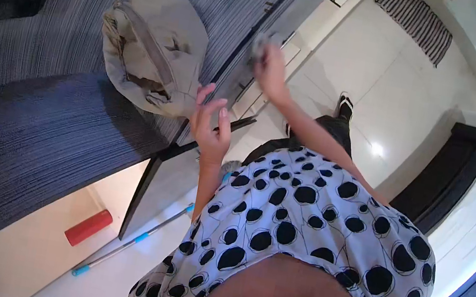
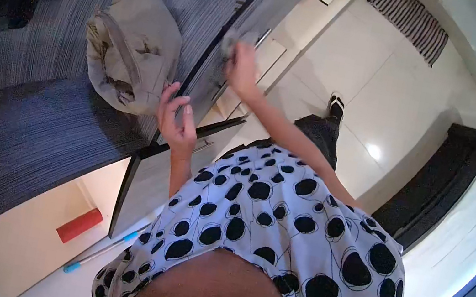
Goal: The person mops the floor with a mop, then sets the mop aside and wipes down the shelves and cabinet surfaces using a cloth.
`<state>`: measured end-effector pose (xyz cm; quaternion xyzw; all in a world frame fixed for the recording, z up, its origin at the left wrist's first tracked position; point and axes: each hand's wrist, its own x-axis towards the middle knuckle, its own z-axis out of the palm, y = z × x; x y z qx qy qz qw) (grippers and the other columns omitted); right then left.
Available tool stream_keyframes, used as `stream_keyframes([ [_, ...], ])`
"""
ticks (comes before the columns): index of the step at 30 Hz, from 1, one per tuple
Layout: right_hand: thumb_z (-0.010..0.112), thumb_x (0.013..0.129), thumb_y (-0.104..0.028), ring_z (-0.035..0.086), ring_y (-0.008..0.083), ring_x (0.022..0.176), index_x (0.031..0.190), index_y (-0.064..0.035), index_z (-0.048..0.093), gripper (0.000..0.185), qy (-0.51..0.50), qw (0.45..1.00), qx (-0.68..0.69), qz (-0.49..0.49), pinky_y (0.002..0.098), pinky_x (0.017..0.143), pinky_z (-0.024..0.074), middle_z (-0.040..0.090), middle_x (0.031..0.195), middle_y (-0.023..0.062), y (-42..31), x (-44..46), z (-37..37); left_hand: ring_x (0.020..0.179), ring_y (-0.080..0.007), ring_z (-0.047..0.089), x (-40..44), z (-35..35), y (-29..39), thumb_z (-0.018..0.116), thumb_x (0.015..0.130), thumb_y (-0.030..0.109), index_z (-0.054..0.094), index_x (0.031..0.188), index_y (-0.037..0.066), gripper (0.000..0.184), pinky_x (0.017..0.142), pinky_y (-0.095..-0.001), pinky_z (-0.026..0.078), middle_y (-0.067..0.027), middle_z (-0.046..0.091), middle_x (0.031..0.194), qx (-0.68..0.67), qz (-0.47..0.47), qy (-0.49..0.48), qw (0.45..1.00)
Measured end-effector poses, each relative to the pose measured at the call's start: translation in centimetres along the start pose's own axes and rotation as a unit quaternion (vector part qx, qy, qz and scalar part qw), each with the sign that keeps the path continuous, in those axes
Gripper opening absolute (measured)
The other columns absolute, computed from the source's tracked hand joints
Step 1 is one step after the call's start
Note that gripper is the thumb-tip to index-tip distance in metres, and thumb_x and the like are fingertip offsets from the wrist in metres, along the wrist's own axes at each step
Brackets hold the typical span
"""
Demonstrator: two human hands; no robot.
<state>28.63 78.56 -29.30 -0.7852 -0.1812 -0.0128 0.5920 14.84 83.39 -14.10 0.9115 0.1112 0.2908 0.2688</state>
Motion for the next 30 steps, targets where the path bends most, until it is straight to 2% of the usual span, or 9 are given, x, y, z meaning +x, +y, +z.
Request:
stream_keyframes([
  [4,0.053,0.063,0.004,0.048,0.0334,0.076,0.087,-0.0048,0.048,0.026,-0.001,0.999,0.050,0.010,0.0385,0.067,0.0409,0.046,0.079,0.0157,-1.3,-1.3,-0.2,0.110,-0.0341,0.046,1.2,0.5,1.6,0.053,0.074,0.002,0.057,0.086,0.005,0.013,0.097,-0.0449,0.030,-0.0148,0.054,0.111,0.008,-0.008,-0.027,1.000],
  [6,0.053,0.060,0.005,0.047,0.0371,0.082,0.092,-0.0042,0.052,0.033,0.088,0.995,0.047,-0.021,0.0417,0.071,0.0402,0.048,0.083,0.0182,0.6,2.4,-1.4,0.111,-0.0356,0.045,0.6,0.8,1.5,0.055,0.073,0.004,0.058,0.086,0.007,0.014,0.095,-0.0441,0.030,-0.0126,0.055,0.111,0.014,-0.009,-0.018,1.000],
  [8,0.053,0.061,0.002,0.049,0.0374,0.086,0.096,-0.0040,0.053,0.036,0.127,0.991,-0.022,0.043,0.0410,0.075,0.0410,0.051,0.086,0.0189,3.0,7.4,-3.5,0.110,-0.0341,0.045,0.1,0.4,2.0,0.054,0.073,0.001,0.057,0.086,0.005,0.014,0.095,-0.0437,0.031,-0.0131,0.055,0.111,0.038,-0.005,-0.037,0.999],
  [10,0.054,0.061,0.000,0.050,0.0369,0.087,0.095,-0.0021,0.054,0.034,0.077,0.978,0.025,0.194,0.0410,0.075,0.0414,0.053,0.089,0.0192,2.7,10.4,-5.1,0.109,-0.0331,0.045,-0.7,-0.6,2.0,0.053,0.073,0.001,0.056,0.086,0.005,0.014,0.095,-0.0433,0.031,-0.0130,0.054,0.111,0.063,-0.004,-0.044,0.997],
  [14,0.053,0.064,0.001,0.051,0.0356,0.082,0.090,-0.0024,0.053,0.027,0.176,0.983,-0.051,-0.012,0.0398,0.070,0.0428,0.052,0.089,0.0180,3.5,7.0,-3.0,0.107,-0.0324,0.045,-2.3,-1.3,0.7,0.054,0.074,0.002,0.056,0.087,0.005,0.013,0.095,-0.0430,0.031,-0.0123,0.055,0.111,0.093,-0.022,-0.019,0.995],
  [18,0.052,0.065,0.003,0.049,0.0314,0.079,0.090,-0.0047,0.053,0.026,-0.003,0.991,0.092,0.102,0.0360,0.068,0.0421,0.046,0.087,0.0154,-2.3,-1.1,-1.9,0.109,-0.0326,0.044,-2.5,-1.9,-0.2,0.055,0.071,0.003,0.058,0.087,0.007,0.016,0.094,-0.0424,0.030,-0.0113,0.054,0.112,0.083,-0.030,-0.008,0.996],
  [21,0.054,0.063,0.004,0.049,0.0311,0.079,0.085,-0.0058,0.055,0.025,-0.006,0.994,0.104,-0.032,0.0365,0.067,0.0417,0.045,0.089,0.0146,-3.2,-4.7,-0.5,0.109,-0.0326,0.045,-2.0,-1.8,-0.2,0.055,0.071,0.003,0.058,0.087,0.007,0.017,0.094,-0.0423,0.029,-0.0114,0.054,0.112,0.086,-0.017,0.001,0.996],
  [24,0.059,0.056,0.005,0.047,0.0286,0.081,0.082,-0.0072,0.058,0.029,-0.054,0.993,0.084,-0.057,0.0361,0.068,0.0398,0.045,0.087,0.0108,-2.6,-5.9,0.1,0.109,-0.0327,0.045,-1.6,-1.8,-0.1,0.055,0.071,0.003,0.058,0.087,0.007,0.017,0.094,-0.0421,0.029,-0.0112,0.054,0.113,0.080,-0.017,0.001,0.997],
  [30,0.060,0.062,-0.009,0.047,0.0267,0.083,0.084,-0.0118,0.065,0.022,-0.235,0.954,0.061,-0.175,0.0355,0.069,0.0416,0.047,0.086,0.0100,-4.8,-11.7,2.6,0.109,-0.0335,0.045,-1.5,-2.5,0.3,0.055,0.072,0.004,0.058,0.087,0.007,0.016,0.093,-0.0427,0.030,-0.0120,0.055,0.112,0.097,0.004,-0.005,0.995],
])
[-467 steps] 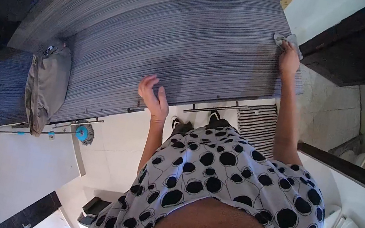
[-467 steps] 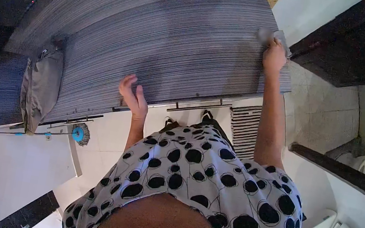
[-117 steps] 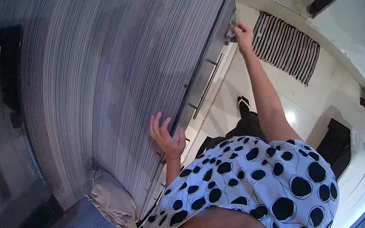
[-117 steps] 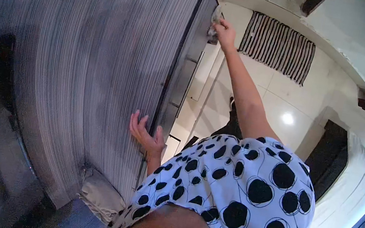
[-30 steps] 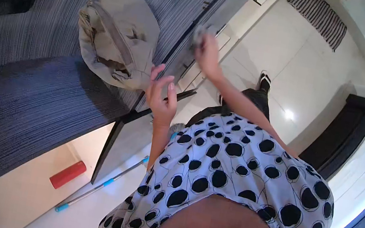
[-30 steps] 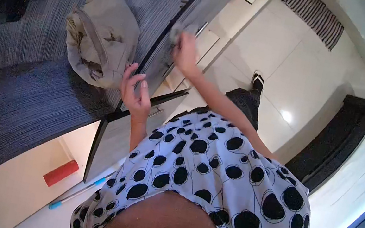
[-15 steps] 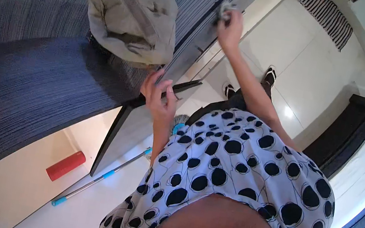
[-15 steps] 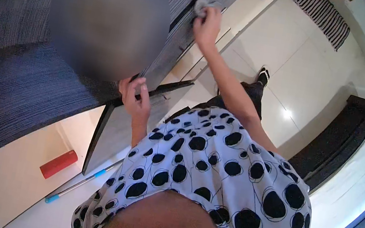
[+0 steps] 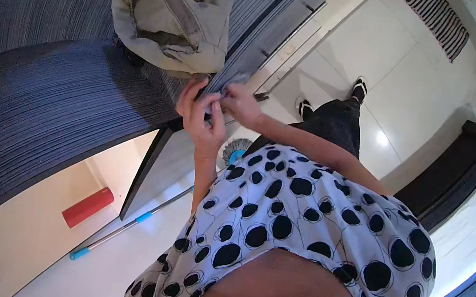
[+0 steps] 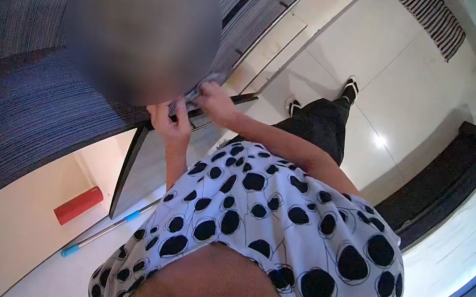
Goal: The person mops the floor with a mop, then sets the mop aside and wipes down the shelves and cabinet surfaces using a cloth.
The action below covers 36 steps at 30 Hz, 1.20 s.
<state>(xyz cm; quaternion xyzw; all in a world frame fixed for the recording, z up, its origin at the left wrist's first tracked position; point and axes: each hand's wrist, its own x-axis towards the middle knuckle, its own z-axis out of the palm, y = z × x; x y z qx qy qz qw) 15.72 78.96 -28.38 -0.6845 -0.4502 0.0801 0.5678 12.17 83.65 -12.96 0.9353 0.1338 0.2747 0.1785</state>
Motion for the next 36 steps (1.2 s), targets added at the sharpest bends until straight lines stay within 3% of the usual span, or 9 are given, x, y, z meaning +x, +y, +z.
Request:
stream_keyframes([
  [5,0.058,0.065,-0.013,0.048,0.0271,0.081,0.080,-0.0137,0.067,0.018,-0.039,0.998,0.019,-0.053,0.0355,0.068,0.0430,0.047,0.076,0.0075,1.7,-1.5,1.8,0.108,-0.0354,0.045,-0.8,-2.1,0.4,0.054,0.074,0.005,0.058,0.088,0.006,0.014,0.093,-0.0429,0.031,-0.0125,0.055,0.111,0.057,-0.008,0.020,0.998],
  [10,0.062,0.058,-0.002,0.056,0.0251,0.072,0.089,-0.0085,0.066,0.032,0.052,0.960,0.152,0.230,0.0317,0.063,0.0444,0.058,0.077,0.0126,4.6,-4.3,4.9,0.109,-0.0349,0.045,-2.6,-2.6,0.3,0.054,0.074,0.005,0.057,0.089,0.007,0.015,0.093,-0.0435,0.031,-0.0124,0.055,0.111,0.073,-0.037,0.011,0.997],
  [13,0.062,0.063,-0.005,0.058,0.0199,0.068,0.090,-0.0075,0.066,0.027,0.065,0.833,0.260,0.485,0.0303,0.061,0.0449,0.062,0.076,0.0114,4.4,-3.6,4.4,0.109,-0.0331,0.045,-2.6,-2.7,0.4,0.053,0.076,0.004,0.057,0.088,0.005,0.012,0.096,-0.0418,0.031,-0.0154,0.055,0.110,0.082,-0.039,-0.003,0.996],
  [16,0.055,0.072,-0.004,0.057,0.0135,0.065,0.092,-0.0041,0.065,0.022,0.112,0.815,0.173,0.542,0.0291,0.061,0.0462,0.063,0.077,0.0051,6.3,-1.4,-0.3,0.109,-0.0332,0.045,-2.8,-2.4,0.6,0.053,0.076,0.004,0.057,0.088,0.005,0.013,0.096,-0.0419,0.030,-0.0154,0.055,0.110,0.072,-0.053,0.011,0.996],
  [18,0.054,0.073,-0.003,0.056,0.0144,0.065,0.094,-0.0023,0.062,0.022,0.237,0.736,0.420,0.476,0.0292,0.061,0.0465,0.062,0.077,0.0058,9.6,-1.2,-2.3,0.109,-0.0335,0.045,-3.4,-2.1,0.7,0.055,0.073,0.003,0.057,0.087,0.007,0.015,0.094,-0.0425,0.031,-0.0123,0.056,0.110,0.078,-0.065,0.022,0.995],
  [24,0.054,0.075,-0.005,0.055,0.0144,0.065,0.090,-0.0021,0.059,0.015,0.326,0.733,0.381,0.460,0.0281,0.058,0.0452,0.061,0.079,0.0075,10.5,0.1,-1.7,0.110,-0.0330,0.044,-6.1,-2.2,1.1,0.055,0.070,-0.001,0.057,0.086,0.007,0.018,0.094,-0.0430,0.029,-0.0106,0.055,0.111,0.072,-0.108,0.029,0.991],
  [27,0.066,0.069,-0.010,0.056,0.0143,0.068,0.091,-0.0007,0.060,0.025,0.233,0.715,0.446,0.485,0.0290,0.060,0.0451,0.061,0.073,0.0065,10.0,-5.3,9.1,0.111,-0.0333,0.044,-6.1,-2.1,2.2,0.054,0.070,-0.001,0.057,0.085,0.006,0.017,0.094,-0.0430,0.028,-0.0106,0.054,0.112,0.067,-0.118,0.007,0.991],
  [31,0.060,0.070,-0.005,0.060,0.0167,0.079,0.097,-0.0031,0.057,0.027,0.113,0.725,0.338,0.589,0.0312,0.066,0.0473,0.062,0.084,0.0105,4.0,-3.4,10.4,0.110,-0.0336,0.045,-5.7,-2.1,3.8,0.054,0.070,-0.001,0.056,0.085,0.006,0.017,0.095,-0.0429,0.028,-0.0107,0.054,0.112,0.059,-0.116,0.003,0.991],
  [36,0.060,0.069,-0.006,0.059,0.0182,0.069,0.094,-0.0021,0.057,0.025,0.117,0.693,0.464,0.540,0.0324,0.060,0.0471,0.061,0.079,0.0121,10.7,-3.5,12.0,0.110,-0.0334,0.045,-8.4,-1.4,3.3,0.055,0.070,0.000,0.057,0.084,0.007,0.015,0.094,-0.0423,0.029,-0.0099,0.055,0.110,0.040,-0.151,-0.012,0.988],
])
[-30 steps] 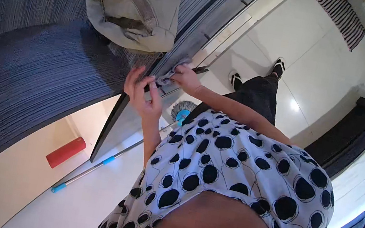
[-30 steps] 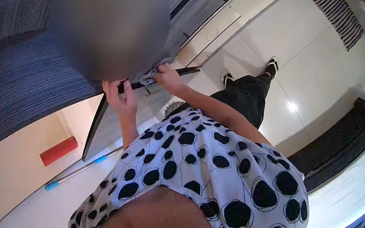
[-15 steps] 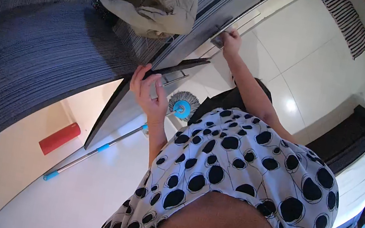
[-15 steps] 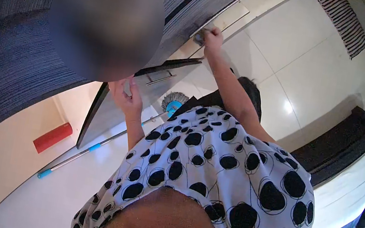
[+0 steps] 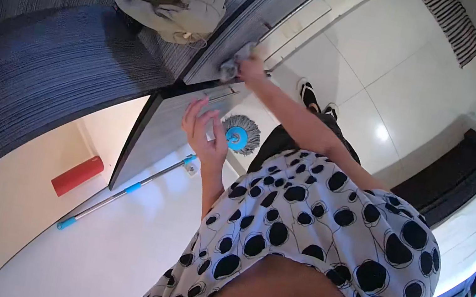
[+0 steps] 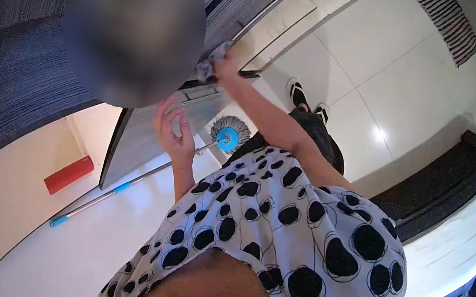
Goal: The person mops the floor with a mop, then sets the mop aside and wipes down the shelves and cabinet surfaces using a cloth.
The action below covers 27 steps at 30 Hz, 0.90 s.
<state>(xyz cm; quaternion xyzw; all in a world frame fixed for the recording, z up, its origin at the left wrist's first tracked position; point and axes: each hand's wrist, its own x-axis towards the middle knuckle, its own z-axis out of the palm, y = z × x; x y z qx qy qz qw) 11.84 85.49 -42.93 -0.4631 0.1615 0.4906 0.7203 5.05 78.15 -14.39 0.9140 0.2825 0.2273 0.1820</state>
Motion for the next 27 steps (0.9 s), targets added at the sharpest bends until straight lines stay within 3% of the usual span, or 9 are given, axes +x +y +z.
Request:
stream_keyframes([
  [2,0.058,0.070,-0.004,0.056,0.0178,0.058,0.086,-0.0010,0.057,0.017,0.097,0.995,0.007,-0.027,0.0314,0.053,0.0449,0.059,0.072,0.0100,-12.2,-6.0,-0.8,0.110,-0.0330,0.045,-0.1,0.1,0.1,0.055,0.071,0.001,0.057,0.084,0.007,0.015,0.093,-0.0420,0.029,-0.0096,0.055,0.110,-0.001,0.004,-0.002,1.000],
  [4,0.054,0.073,0.000,0.051,0.0129,0.054,0.071,-0.0038,0.056,0.004,0.073,0.970,0.189,-0.135,0.0260,0.048,0.0404,0.055,0.065,0.0020,-13.2,-2.0,-3.0,0.110,-0.0324,0.045,0.1,0.1,0.5,0.055,0.070,0.001,0.057,0.084,0.008,0.015,0.093,-0.0416,0.029,-0.0092,0.055,0.109,-0.001,0.003,-0.005,1.000],
  [12,0.063,0.072,-0.009,0.053,0.0125,0.060,0.078,-0.0003,0.059,0.011,0.093,0.975,0.192,-0.059,0.0285,0.050,0.0417,0.058,0.071,0.0049,-6.3,-6.0,2.4,0.109,-0.0322,0.046,0.6,0.5,0.2,0.054,0.071,0.003,0.056,0.085,0.005,0.014,0.094,-0.0414,0.031,-0.0119,0.056,0.109,0.003,0.015,-0.049,0.999],
  [14,0.063,0.072,-0.010,0.055,0.0138,0.061,0.081,0.0009,0.059,0.015,0.039,0.998,-0.044,0.022,0.0295,0.051,0.0434,0.060,0.071,0.0062,-4.7,-8.4,4.2,0.109,-0.0326,0.046,1.3,1.0,0.3,0.053,0.072,0.003,0.056,0.084,0.004,0.013,0.094,-0.0416,0.032,-0.0134,0.056,0.109,-0.004,0.024,-0.050,0.998],
  [16,0.062,0.072,-0.010,0.056,0.0154,0.059,0.083,0.0022,0.059,0.017,0.130,0.990,-0.012,-0.047,0.0307,0.051,0.0441,0.059,0.068,0.0062,-1.1,-8.6,7.7,0.108,-0.0327,0.047,1.6,1.2,0.3,0.053,0.072,0.003,0.056,0.084,0.004,0.013,0.094,-0.0417,0.031,-0.0134,0.056,0.109,-0.014,0.027,-0.038,0.999],
  [19,0.062,0.072,-0.009,0.057,0.0168,0.059,0.081,0.0027,0.058,0.015,0.057,0.992,-0.014,0.116,0.0323,0.050,0.0441,0.059,0.068,0.0068,-5.5,-10.0,7.6,0.107,-0.0330,0.048,2.2,1.0,0.3,0.053,0.072,0.003,0.056,0.084,0.004,0.012,0.094,-0.0419,0.032,-0.0135,0.057,0.109,0.001,0.052,-0.023,0.998],
  [21,0.060,0.073,-0.008,0.056,0.0167,0.056,0.079,0.0016,0.058,0.011,-0.075,0.975,-0.207,-0.024,0.0322,0.047,0.0425,0.058,0.066,0.0065,-4.6,-8.2,7.0,0.106,-0.0331,0.049,2.0,1.3,-0.3,0.053,0.073,0.003,0.056,0.084,0.004,0.012,0.093,-0.0418,0.033,-0.0136,0.057,0.108,0.001,0.057,-0.031,0.998],
  [25,0.056,0.075,-0.008,0.056,0.0201,0.057,0.085,-0.0019,0.058,0.012,-0.103,0.985,0.090,0.105,0.0362,0.048,0.0437,0.058,0.069,0.0087,-6.3,-5.5,6.9,0.106,-0.0330,0.049,2.8,1.8,-0.5,0.053,0.073,0.002,0.057,0.084,0.004,0.012,0.093,-0.0419,0.034,-0.0135,0.057,0.107,-0.017,0.070,-0.025,0.997],
  [27,0.057,0.073,-0.004,0.050,0.0157,0.047,0.082,0.0006,0.056,0.010,-0.159,0.952,-0.178,-0.193,0.0297,0.039,0.0381,0.053,0.062,0.0035,-10.7,-6.0,3.9,0.106,-0.0326,0.048,3.6,1.9,0.0,0.053,0.073,0.002,0.057,0.085,0.004,0.013,0.093,-0.0417,0.034,-0.0132,0.057,0.107,-0.025,0.065,-0.026,0.997],
])
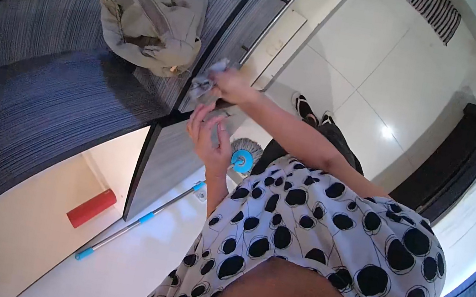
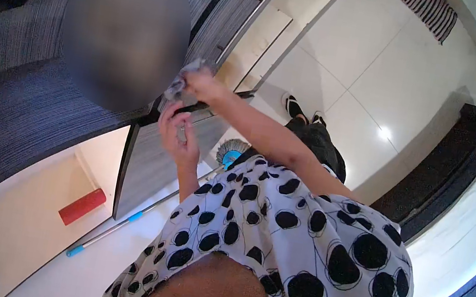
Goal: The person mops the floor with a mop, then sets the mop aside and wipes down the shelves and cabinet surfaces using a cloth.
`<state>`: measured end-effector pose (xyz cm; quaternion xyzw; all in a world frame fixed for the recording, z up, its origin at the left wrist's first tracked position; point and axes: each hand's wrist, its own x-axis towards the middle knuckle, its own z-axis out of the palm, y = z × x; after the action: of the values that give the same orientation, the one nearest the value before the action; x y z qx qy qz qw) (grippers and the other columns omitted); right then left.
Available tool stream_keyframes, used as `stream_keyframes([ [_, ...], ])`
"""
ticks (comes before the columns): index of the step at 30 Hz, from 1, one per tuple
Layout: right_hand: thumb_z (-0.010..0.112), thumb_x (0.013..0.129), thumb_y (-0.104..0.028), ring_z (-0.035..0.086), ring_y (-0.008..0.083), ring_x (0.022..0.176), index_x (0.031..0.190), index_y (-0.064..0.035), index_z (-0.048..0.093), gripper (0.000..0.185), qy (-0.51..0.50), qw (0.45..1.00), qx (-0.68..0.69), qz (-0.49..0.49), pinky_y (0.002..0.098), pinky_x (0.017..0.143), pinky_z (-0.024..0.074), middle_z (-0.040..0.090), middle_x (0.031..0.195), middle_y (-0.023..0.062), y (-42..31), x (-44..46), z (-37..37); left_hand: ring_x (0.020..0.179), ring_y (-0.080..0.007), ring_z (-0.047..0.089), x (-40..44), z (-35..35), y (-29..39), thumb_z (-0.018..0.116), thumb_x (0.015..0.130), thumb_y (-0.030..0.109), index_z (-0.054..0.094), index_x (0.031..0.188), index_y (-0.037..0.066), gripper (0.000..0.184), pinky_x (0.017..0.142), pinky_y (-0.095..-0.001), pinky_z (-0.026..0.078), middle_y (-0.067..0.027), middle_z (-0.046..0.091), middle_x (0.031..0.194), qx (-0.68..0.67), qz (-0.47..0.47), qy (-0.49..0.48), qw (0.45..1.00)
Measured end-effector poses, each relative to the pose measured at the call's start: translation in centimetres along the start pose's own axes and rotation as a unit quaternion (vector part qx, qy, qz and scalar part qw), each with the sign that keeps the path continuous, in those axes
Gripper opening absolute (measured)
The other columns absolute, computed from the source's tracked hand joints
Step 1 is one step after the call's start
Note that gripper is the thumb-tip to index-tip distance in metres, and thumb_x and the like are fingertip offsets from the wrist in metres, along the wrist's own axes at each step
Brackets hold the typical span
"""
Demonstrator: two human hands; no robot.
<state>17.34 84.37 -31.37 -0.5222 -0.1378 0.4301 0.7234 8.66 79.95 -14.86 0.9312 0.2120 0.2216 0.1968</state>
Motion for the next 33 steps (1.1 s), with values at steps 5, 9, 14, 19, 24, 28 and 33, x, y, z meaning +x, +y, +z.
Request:
stream_keyframes([
  [5,0.059,0.072,-0.004,0.051,0.0146,0.049,0.082,0.0014,0.058,0.011,0.199,0.964,0.153,0.091,0.0294,0.041,0.0396,0.058,0.068,0.0066,-6.6,3.9,-7.4,0.109,-0.0317,0.046,1.8,0.4,-0.1,0.052,0.073,0.002,0.056,0.086,0.004,0.014,0.094,-0.0416,0.032,-0.0126,0.056,0.108,-0.016,0.008,-0.003,1.000],
  [9,0.064,0.069,-0.011,0.053,0.0155,0.051,0.079,0.0025,0.061,0.018,0.298,0.953,-0.052,-0.005,0.0288,0.045,0.0413,0.057,0.063,0.0062,-10.9,8.6,-15.8,0.110,-0.0315,0.045,3.2,1.3,0.3,0.052,0.074,0.002,0.056,0.086,0.004,0.013,0.095,-0.0418,0.031,-0.0126,0.056,0.110,-0.041,0.032,-0.013,0.999],
  [14,0.065,0.068,-0.014,0.055,0.0144,0.054,0.081,0.0002,0.063,0.019,0.397,0.894,-0.189,-0.086,0.0289,0.050,0.0437,0.058,0.060,0.0065,-11.6,9.0,-16.5,0.110,-0.0321,0.045,4.4,2.4,-0.8,0.052,0.073,0.002,0.056,0.087,0.004,0.015,0.095,-0.0427,0.031,-0.0124,0.055,0.111,-0.043,0.064,-0.011,0.997],
  [19,0.061,0.070,-0.017,0.060,0.0305,0.073,0.091,-0.0003,0.055,0.027,0.384,0.914,-0.076,-0.105,0.0378,0.065,0.0462,0.061,0.077,0.0189,-10.5,4.9,-11.5,0.109,-0.0330,0.045,7.2,4.6,-1.5,0.054,0.073,0.002,0.055,0.091,0.005,0.019,0.095,-0.0437,0.030,-0.0120,0.054,0.113,-0.013,0.132,-0.027,0.991],
  [24,0.063,0.070,-0.014,0.058,0.0369,0.076,0.091,0.0000,0.051,0.028,0.494,0.857,-0.089,-0.116,0.0418,0.068,0.0452,0.060,0.078,0.0205,-10.0,9.2,-17.1,0.111,-0.0331,0.042,11.0,6.9,-1.9,0.054,0.074,0.003,0.055,0.092,0.005,0.019,0.096,-0.0453,0.028,-0.0122,0.050,0.115,-0.031,0.171,-0.027,0.984],
  [28,0.062,0.068,-0.014,0.059,0.0370,0.076,0.089,-0.0009,0.053,0.026,0.538,0.825,-0.130,-0.114,0.0416,0.068,0.0458,0.061,0.077,0.0208,-11.5,10.9,-21.8,0.112,-0.0354,0.039,12.9,7.5,-1.6,0.054,0.074,0.004,0.053,0.099,0.004,0.025,0.097,-0.0463,0.027,-0.0142,0.045,0.120,-0.022,0.185,-0.022,0.982],
  [33,0.060,0.068,-0.013,0.060,0.0354,0.076,0.086,-0.0028,0.057,0.021,0.603,0.776,-0.133,-0.128,0.0413,0.068,0.0463,0.061,0.077,0.0198,-13.7,11.7,-26.7,0.115,-0.0380,0.037,11.3,7.0,-2.8,0.053,0.076,0.006,0.050,0.104,0.004,0.028,0.098,-0.0469,0.027,-0.0177,0.041,0.124,-0.022,0.147,-0.037,0.988],
])
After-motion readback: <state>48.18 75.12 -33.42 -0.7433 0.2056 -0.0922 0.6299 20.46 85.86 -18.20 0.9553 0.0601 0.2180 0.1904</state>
